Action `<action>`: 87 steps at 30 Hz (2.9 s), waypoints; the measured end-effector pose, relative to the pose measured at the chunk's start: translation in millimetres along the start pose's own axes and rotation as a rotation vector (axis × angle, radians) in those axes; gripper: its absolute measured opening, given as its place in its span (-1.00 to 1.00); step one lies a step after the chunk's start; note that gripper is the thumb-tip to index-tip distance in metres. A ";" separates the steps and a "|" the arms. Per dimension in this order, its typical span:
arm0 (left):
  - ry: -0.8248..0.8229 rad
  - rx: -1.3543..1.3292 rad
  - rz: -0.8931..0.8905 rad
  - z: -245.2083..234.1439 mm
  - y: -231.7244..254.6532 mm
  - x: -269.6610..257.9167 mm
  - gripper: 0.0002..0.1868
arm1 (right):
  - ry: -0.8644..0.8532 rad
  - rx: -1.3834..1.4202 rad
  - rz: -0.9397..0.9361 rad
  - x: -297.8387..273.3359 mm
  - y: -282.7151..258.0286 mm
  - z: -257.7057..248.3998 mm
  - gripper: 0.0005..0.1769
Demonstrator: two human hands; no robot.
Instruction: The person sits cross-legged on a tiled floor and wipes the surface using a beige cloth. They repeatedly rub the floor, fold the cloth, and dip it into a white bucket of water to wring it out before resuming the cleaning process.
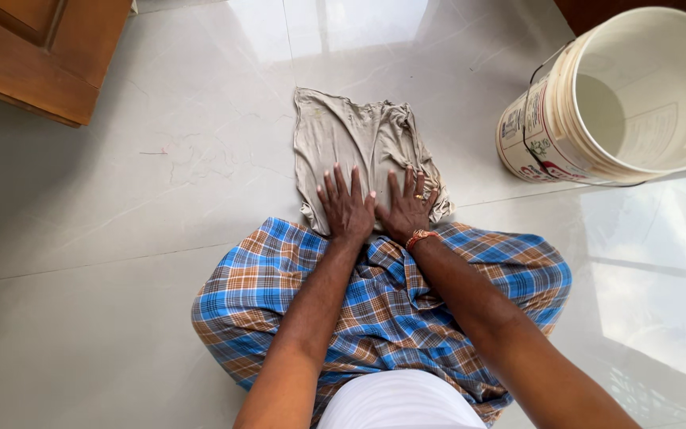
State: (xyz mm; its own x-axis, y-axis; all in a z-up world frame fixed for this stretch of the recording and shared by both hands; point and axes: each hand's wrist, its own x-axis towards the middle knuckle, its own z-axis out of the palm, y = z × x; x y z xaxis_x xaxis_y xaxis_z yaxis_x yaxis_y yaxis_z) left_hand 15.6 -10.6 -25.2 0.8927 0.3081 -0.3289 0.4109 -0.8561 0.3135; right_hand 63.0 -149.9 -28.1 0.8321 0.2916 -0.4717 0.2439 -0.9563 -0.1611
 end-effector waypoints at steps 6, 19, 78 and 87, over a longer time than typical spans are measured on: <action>-0.018 0.045 -0.095 -8.5 -7.5 17.9 -0.14 | 0.074 0.019 0.020 12.7 3.7 -0.1 -0.10; 0.198 0.014 -0.065 1.1 -4.2 19.6 -0.21 | 0.349 -0.098 0.034 48.1 -0.2 15.6 -0.06; 0.907 -0.262 0.386 -211.5 71.5 341.2 -0.87 | 1.238 0.247 -0.139 327.1 98.9 -271.9 -0.92; -0.036 -0.001 0.161 -146.8 59.3 264.2 -0.82 | 0.218 0.065 0.117 264.4 115.7 -195.0 -0.74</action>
State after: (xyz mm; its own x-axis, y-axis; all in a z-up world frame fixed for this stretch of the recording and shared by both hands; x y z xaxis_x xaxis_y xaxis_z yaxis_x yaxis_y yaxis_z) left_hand 303.0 81.0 37.3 0.9397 0.1520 -0.3064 0.2636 -0.8926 0.3658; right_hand 408.4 -187.2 -2.4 0.9424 0.1611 -0.2932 0.1127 -0.9781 -0.1750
